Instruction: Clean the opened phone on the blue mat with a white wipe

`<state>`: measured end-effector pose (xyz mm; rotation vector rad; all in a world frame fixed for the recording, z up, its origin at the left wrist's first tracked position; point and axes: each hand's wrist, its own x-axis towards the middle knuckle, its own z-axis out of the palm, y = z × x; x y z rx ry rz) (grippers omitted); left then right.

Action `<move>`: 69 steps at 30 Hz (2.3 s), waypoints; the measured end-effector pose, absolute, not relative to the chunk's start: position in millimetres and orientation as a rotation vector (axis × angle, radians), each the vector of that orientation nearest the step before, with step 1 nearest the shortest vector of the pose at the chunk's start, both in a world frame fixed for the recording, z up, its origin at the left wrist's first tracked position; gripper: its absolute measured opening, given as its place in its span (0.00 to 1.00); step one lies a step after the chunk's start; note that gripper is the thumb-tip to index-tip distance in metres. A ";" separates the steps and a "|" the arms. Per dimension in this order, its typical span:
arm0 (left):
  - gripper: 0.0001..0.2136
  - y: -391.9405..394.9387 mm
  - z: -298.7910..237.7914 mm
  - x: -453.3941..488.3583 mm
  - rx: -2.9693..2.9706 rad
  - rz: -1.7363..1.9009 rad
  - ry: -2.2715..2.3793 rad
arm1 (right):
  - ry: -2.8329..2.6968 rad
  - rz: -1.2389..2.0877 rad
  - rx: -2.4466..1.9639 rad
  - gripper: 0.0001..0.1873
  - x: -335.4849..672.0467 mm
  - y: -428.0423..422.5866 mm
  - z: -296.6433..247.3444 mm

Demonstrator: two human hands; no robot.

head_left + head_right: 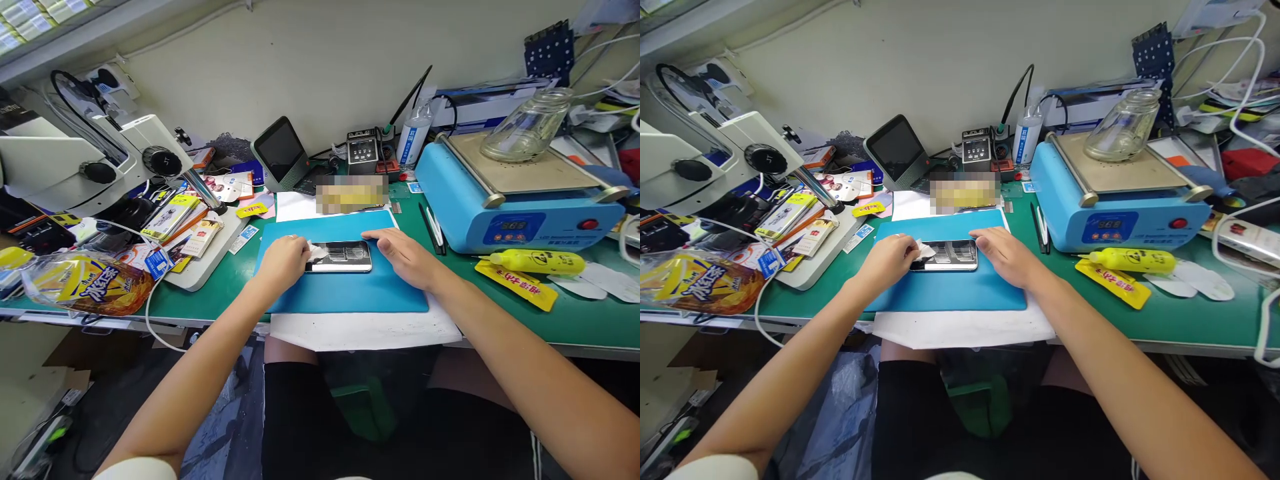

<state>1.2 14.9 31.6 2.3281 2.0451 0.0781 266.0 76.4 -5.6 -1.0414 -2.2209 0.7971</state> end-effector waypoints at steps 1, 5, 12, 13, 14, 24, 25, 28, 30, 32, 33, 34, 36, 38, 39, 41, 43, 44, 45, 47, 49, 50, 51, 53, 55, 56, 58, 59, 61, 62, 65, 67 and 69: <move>0.08 17.4 31.0 5.7 2.335 0.083 2.040 | -2.218 0.793 -1.041 0.40 266.2 76.5 -6.0; 0.09 19.7 28.4 28.6 2.383 0.092 1.961 | -2.220 0.781 -1.025 0.40 266.1 76.7 -7.1; 0.09 37.5 27.8 77.5 2.433 0.142 1.836 | -2.220 0.767 -1.002 0.41 264.3 78.7 -8.8; 0.09 41.3 28.1 83.5 2.436 0.152 1.822 | -2.221 0.766 -0.991 0.40 264.8 79.4 -10.0; 0.09 43.9 28.4 87.7 2.437 0.161 1.809 | -2.221 0.765 -0.980 0.40 265.4 80.1 -11.2; 0.09 22.7 25.9 68.5 2.403 0.151 1.799 | -2.230 0.764 -0.985 0.37 266.8 81.4 -13.8; 0.10 27.0 27.0 72.6 2.396 0.146 1.811 | -2.233 0.759 -0.976 0.38 266.5 81.8 -13.7; 0.10 46.7 32.8 91.4 2.370 0.139 1.852 | -2.251 0.752 -0.948 0.39 266.5 82.5 -13.2; 0.10 56.7 37.2 101.2 2.347 0.130 1.875 | -2.256 0.752 -0.940 0.39 267.1 82.4 -12.8; 0.11 57.6 39.3 103.2 2.326 0.119 1.890 | -2.252 0.747 -0.948 0.39 267.8 82.0 -13.0; 0.11 54.2 39.1 101.0 2.320 0.115 1.893 | -2.248 0.742 -0.958 0.39 268.0 81.8 -13.5; 0.11 48.8 38.2 97.2 2.318 0.111 1.894 | -2.245 0.739 -0.971 0.39 268.2 81.7 -14.1; 0.10 36.2 35.2 87.2 2.318 0.103 1.894 | -2.238 0.740 -0.996 0.38 268.3 81.7 -15.9; 0.10 27.8 32.8 78.7 2.317 0.092 1.899 | -2.234 0.745 -1.000 0.38 268.0 81.9 -17.3; 0.11 27.1 32.3 76.6 2.314 0.085 1.904 | -2.233 0.746 -0.996 0.38 267.9 81.9 -17.5; 0.11 33.4 33.2 78.4 2.302 0.066 1.922 | -2.231 0.743 -0.987 0.40 267.4 81.5 -16.6; 0.11 45.6 36.2 86.3 2.289 0.048 1.939 | -2.233 0.740 -0.988 0.41 266.9 80.2 -13.9; 0.11 51.5 38.2 91.1 2.286 0.041 1.943 | -2.236 0.739 -0.989 0.41 266.7 79.3 -12.2; 0.11 55.9 40.2 95.5 2.287 0.035 1.944 | -2.241 0.739 -0.988 0.41 266.4 78.3 -10.5; 0.11 57.4 43.3 100.2 2.298 0.025 1.935 | -2.247 0.738 -0.985 0.41 265.9 76.8 -8.0; 0.11 48.6 44.4 97.7 2.315 0.008 1.921 | -2.246 0.739 -0.994 0.41 265.7 76.1 -7.5; 0.11 41.5 44.3 94.1 2.321 -0.001 1.915 | -2.246 0.741 -1.004 0.41 265.7 76.2 -8.1; 0.11 34.0 43.9 89.6 2.325 -0.011 1.911 | -2.246 0.745 -1.015 0.41 265.8 76.5 -8.9; 0.11 21.5 42.5 80.9 2.325 -0.026 1.906 | -2.250 0.750 -1.024 0.41 266.1 77.5 -11.1; 0.10 17.8 41.3 77.2 2.322 -0.034 1.906 | -2.246 0.748 -1.018 0.41 266.2 78.5 -12.8; 0.10 20.0 41.0 78.1 2.320 -0.033 1.906 | -2.242 0.747 -1.015 0.41 266.1 78.8 -13.2; 0.11 30.8 41.1 84.9 2.319 -0.026 1.909 | -2.238 0.744 -1.010 0.41 266.0 78.9 -12.9; 0.11 37.9 41.7 89.7 2.318 -0.023 1.909 | -2.239 0.743 -1.004 0.41 266.0 78.6 -12.3; 0.12 50.7 43.5 97.9 2.316 -0.016 1.908 | -2.247 0.738 -0.981 0.41 266.3 77.7 -10.7; 0.12 54.6 44.4 100.1 2.314 -0.015 1.911 | -2.249 0.734 -0.970 0.41 266.5 77.2 -10.0; 0.11 51.2 45.3 95.4 2.310 -0.023 1.926 | -2.250 0.737 -0.981 0.42 267.2 76.0 -8.8; 0.11 39.7 43.9 86.3 2.314 -0.033 1.935 | -2.247 0.749 -1.010 0.42 267.1 75.7 -9.1; 0.11 29.0 41.7 78.8 2.321 -0.034 1.934 | -2.245 0.760 -1.023 0.42 266.3 75.9 -9.6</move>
